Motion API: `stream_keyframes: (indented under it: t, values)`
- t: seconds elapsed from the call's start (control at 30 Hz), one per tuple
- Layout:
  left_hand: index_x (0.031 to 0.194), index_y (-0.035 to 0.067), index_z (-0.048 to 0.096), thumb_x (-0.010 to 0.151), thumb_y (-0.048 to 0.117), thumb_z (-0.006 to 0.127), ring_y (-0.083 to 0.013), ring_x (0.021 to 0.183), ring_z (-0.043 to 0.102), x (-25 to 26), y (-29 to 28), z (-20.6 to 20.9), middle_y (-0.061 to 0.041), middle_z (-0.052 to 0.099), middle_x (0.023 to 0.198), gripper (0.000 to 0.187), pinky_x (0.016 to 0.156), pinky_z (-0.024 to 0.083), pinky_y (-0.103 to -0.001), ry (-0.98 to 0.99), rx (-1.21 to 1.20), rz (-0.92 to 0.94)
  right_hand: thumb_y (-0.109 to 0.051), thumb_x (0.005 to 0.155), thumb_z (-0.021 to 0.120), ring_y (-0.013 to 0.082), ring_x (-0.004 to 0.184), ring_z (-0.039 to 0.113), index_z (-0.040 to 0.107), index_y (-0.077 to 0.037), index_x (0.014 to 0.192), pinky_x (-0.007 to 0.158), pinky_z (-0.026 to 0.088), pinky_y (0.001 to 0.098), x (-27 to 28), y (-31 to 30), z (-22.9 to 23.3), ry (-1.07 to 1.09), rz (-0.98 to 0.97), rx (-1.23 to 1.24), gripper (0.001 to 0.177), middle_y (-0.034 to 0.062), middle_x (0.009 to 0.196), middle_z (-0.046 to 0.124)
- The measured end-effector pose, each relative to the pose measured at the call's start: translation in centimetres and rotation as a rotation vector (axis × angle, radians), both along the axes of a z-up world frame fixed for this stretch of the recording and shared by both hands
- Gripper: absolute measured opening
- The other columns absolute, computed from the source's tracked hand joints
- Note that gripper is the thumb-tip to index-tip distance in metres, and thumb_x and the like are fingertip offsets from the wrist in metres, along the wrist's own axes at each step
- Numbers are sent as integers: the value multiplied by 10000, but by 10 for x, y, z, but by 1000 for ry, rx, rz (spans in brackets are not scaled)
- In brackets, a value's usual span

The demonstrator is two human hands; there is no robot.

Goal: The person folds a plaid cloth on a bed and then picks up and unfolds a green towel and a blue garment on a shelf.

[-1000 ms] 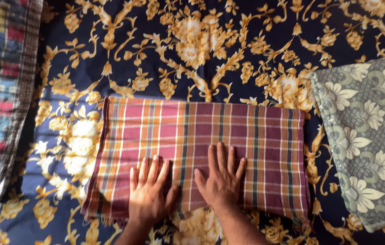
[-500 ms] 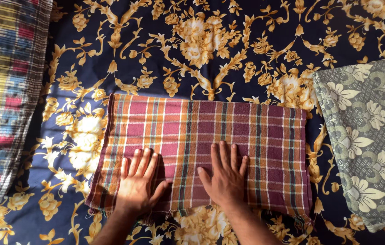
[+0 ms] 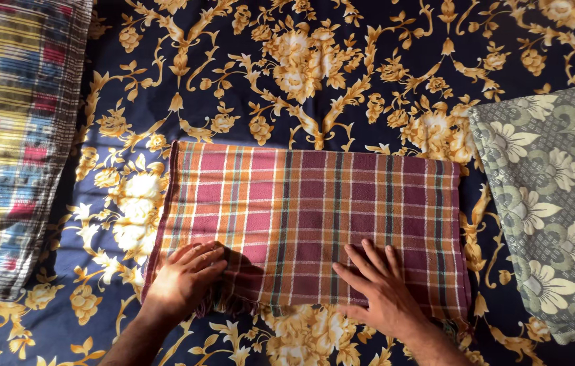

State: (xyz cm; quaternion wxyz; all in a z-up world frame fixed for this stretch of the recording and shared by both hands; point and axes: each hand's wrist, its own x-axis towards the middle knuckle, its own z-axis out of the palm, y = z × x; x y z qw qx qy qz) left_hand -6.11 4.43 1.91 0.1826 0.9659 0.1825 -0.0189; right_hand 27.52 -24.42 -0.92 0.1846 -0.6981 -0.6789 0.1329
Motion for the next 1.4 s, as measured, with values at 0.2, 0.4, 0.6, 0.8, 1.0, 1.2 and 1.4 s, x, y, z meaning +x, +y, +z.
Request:
stream_keyframes:
  t: [0.2,0.4,0.6,0.8,1.0,1.2,1.4]
  values:
    - [1224,155,689,834,162,674,-237,1261,583,4,2,18,-20,694,1268,390,1033,451,-419,-34,-39,89,-409,918,672,346,1514,202,716,-258,1265,1197,-6,645,-5,2,-10,113,-126,-112,381,63,1591,395]
    - [1150,132,708,754,274,727,-289,1216,576,-6,5,38,-60,687,1223,421,994,428,-467,-118,11,19,-234,837,752,327,1475,323,749,-232,1184,1210,34,666,-12,-1,-18,153,-192,-18,347,40,1494,535]
    - [1158,167,718,785,141,691,-241,1132,663,-9,15,40,-9,727,1157,375,957,507,-417,-64,9,67,-170,834,744,297,1464,372,742,-196,1178,1227,85,662,-17,-8,-23,146,-235,29,344,32,1455,585]
    - [1113,159,754,826,132,726,-242,944,711,8,17,57,-20,752,1035,290,808,578,-373,-55,-100,227,-232,901,691,295,1463,403,742,-145,1190,1234,122,639,-18,-9,-20,177,-286,31,306,43,1421,629]
    - [1045,136,764,819,158,761,-222,894,737,19,21,69,-29,763,995,227,746,605,-357,-90,-122,268,-319,887,713,301,1463,383,707,-128,1226,1225,99,654,-20,-6,-23,105,-270,36,389,58,1436,598]
    - [1154,126,705,780,158,761,-267,1010,672,10,18,53,-52,716,1043,379,868,529,-410,45,-103,87,-314,770,785,309,1467,293,586,-144,1367,1193,71,682,-23,-5,-16,24,-226,-62,652,63,1531,449]
    - [1079,155,718,764,130,731,-223,1056,662,-14,5,55,-7,716,1071,316,855,514,-393,-18,13,153,-253,716,831,342,1483,248,439,-140,1471,1172,40,703,-25,-5,-10,-6,-204,-88,858,99,1618,357]
